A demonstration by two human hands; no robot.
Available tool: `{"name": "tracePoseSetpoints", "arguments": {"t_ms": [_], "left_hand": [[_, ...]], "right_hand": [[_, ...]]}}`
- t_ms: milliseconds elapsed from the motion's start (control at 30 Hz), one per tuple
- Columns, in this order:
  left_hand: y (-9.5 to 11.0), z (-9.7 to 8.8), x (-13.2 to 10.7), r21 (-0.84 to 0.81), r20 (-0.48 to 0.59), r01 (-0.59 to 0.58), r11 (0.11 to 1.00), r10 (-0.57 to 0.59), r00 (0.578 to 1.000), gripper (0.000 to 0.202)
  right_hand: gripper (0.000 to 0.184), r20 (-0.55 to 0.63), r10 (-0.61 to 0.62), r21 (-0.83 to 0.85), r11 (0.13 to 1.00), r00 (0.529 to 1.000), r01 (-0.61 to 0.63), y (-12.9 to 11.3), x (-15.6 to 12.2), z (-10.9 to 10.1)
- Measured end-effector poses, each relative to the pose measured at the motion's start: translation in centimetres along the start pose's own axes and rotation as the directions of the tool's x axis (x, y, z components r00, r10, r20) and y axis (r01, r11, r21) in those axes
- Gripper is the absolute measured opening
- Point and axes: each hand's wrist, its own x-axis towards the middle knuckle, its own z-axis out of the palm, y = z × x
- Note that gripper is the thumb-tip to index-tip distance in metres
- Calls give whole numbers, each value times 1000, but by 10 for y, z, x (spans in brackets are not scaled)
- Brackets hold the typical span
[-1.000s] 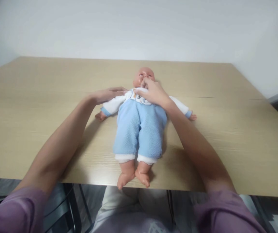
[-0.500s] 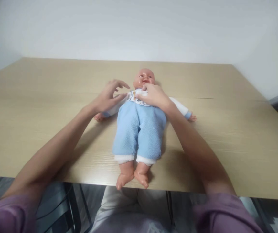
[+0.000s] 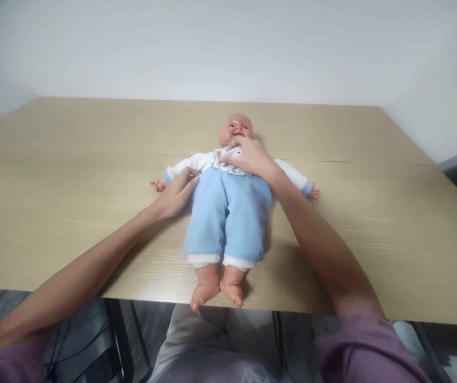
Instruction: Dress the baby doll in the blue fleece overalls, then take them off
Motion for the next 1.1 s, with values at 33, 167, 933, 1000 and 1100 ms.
{"name": "tracePoseSetpoints", "arguments": {"t_ms": [33,167,933,1000,1100], "left_hand": [[-1,-1,2,-56,19,10,998,-9,1000,41],[-8,-4,9,-298,71,46,954,-26,997,33],[0,-1,33,-155,-326,-50,987,-3,945,32],[20,-2,38,-67,-365,-86,994,56,929,31],[50,3,57,79,-324,-227,971,240,915,30]], "right_hand": [[36,-11,-7,1,1000,1000,7,0,0,1],[34,-73,-69,-8,998,995,69,2,-4,4],[63,-200,-83,-262,965,976,28,157,-152,-60],[64,-221,-87,-243,970,971,31,157,-153,-60],[63,-228,-92,-238,970,969,36,160,-154,-59]]}}
